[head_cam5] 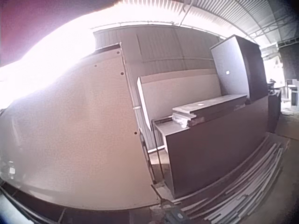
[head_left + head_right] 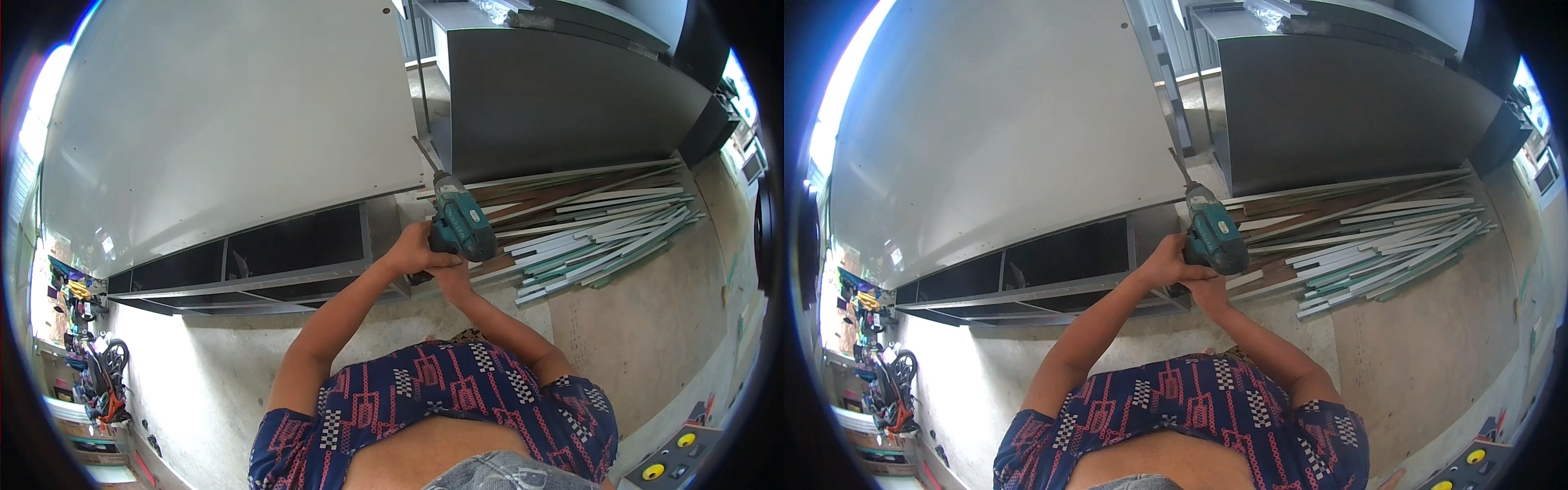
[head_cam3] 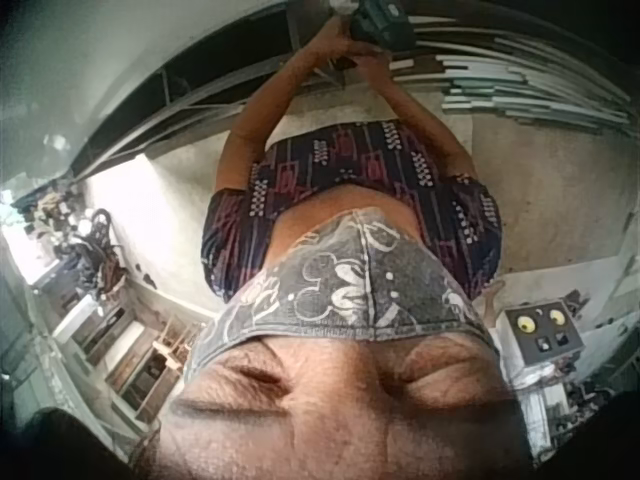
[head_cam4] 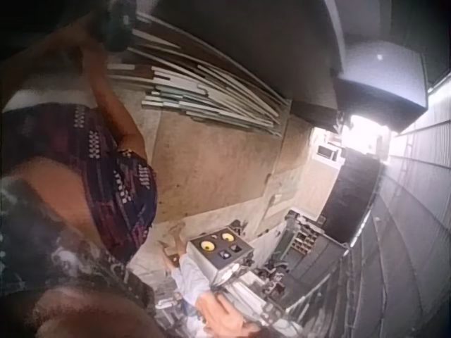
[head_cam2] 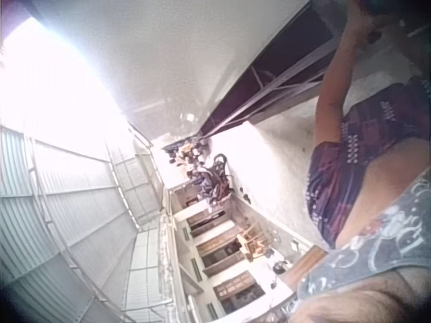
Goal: Using a power drill to attach screws and panels to a furniture unit.
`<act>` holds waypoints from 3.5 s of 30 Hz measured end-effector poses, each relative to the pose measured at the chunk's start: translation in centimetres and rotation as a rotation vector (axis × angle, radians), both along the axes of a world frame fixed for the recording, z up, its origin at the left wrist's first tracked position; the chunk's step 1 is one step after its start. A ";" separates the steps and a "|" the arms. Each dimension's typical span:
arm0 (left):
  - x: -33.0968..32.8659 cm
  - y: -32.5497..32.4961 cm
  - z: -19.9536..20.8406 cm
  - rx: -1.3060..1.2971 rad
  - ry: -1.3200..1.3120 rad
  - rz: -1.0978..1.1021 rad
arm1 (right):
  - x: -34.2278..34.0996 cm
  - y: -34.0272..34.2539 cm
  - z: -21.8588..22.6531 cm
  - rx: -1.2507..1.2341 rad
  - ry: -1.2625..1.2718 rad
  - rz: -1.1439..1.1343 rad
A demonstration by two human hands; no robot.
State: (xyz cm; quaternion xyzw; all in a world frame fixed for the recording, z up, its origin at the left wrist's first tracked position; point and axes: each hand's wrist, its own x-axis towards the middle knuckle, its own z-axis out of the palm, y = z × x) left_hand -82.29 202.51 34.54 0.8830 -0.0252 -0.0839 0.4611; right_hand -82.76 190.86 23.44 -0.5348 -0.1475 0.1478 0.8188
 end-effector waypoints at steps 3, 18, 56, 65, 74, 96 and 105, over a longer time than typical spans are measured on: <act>-0.1 -0.1 0.6 0.017 0.006 -0.013 | -0.2 -0.2 0.4 -0.036 -0.037 0.005; -1.2 -0.4 0.9 -0.035 0.026 0.002 | -1.3 -0.3 0.3 -0.150 0.020 0.006; -8.3 -0.9 15.7 -0.292 -0.368 -0.170 | -5.3 -2.3 17.7 -0.201 -0.829 -0.232; -7.0 -0.5 15.0 -0.277 -0.393 -0.181 | -4.4 -2.4 17.2 -0.236 -0.797 -0.209; -8.1 -0.8 14.2 -0.378 -0.402 -0.209 | -5.0 -2.7 17.3 -0.290 -0.963 -0.301; -8.7 -5.1 16.5 -0.354 -0.471 -0.105 | -3.2 -5.3 20.4 -0.211 -1.172 -0.443; -8.8 -9.2 18.3 -0.240 -0.637 -0.134 | -1.8 -9.4 17.8 -0.445 -1.283 -0.453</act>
